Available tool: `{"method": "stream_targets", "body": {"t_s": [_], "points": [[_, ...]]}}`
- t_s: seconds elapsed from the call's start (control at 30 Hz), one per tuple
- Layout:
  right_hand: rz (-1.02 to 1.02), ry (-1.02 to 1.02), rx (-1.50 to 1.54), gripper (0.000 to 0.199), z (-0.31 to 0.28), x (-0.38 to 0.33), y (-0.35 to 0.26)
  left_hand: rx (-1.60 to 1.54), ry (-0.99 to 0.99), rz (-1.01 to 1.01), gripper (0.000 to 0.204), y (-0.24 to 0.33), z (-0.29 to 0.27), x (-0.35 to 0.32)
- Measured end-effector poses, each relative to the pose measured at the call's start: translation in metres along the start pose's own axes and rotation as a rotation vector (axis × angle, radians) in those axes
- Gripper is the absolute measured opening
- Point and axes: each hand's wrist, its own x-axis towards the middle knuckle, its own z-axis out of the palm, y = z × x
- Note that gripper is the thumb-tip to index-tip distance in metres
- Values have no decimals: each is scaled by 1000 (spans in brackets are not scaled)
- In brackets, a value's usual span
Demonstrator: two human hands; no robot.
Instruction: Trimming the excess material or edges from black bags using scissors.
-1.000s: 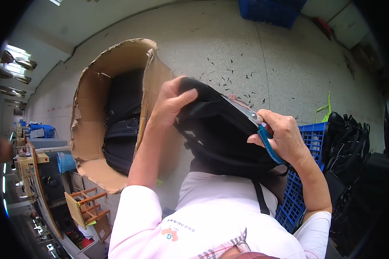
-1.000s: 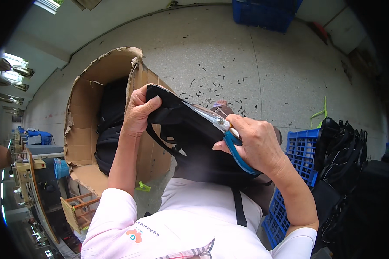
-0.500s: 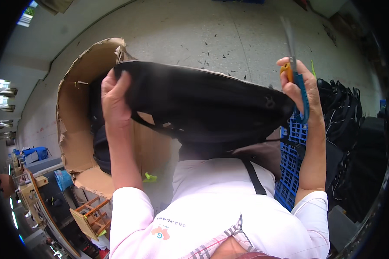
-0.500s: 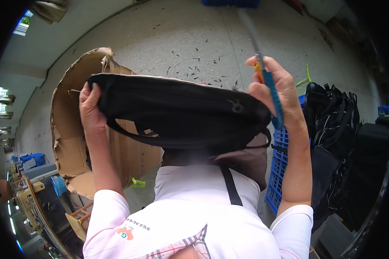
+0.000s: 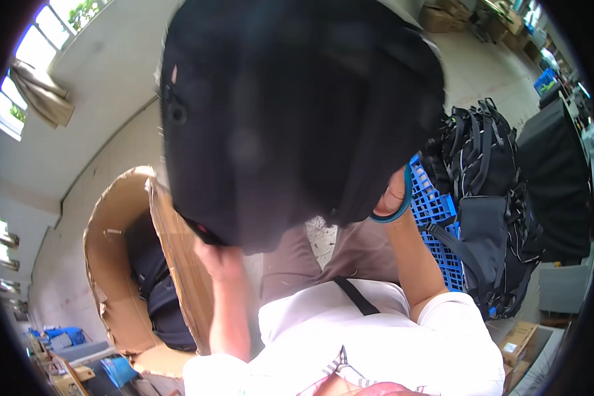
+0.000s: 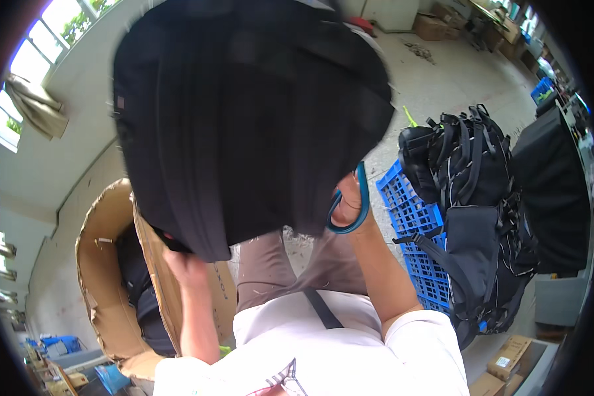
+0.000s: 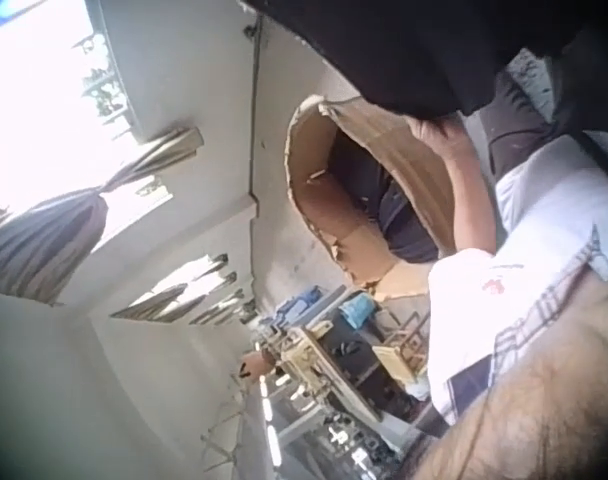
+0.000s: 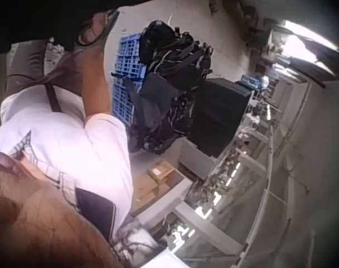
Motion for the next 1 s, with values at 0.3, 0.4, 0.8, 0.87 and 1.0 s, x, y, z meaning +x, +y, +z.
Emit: {"method": "stream_targets", "body": {"t_s": [0.3,0.4,0.8,0.87,1.0], "points": [[66,48,-808,44,49,24,-66,1162,-191,-878,26,16,-67,-52],[146,-14,-751,43,42,20,-45,1503,-394,463,18,58,15,-23],[377,-32,-822,40,41,-6,-50,1765,-1151,157,31,31,197,39],[457,-18,-963,40,12,-37,-53,1247,-998,87,12,30,164,51],[651,50,-949,44,-13,-88,-55,1117,-889,67,15,23,130,56]]}}
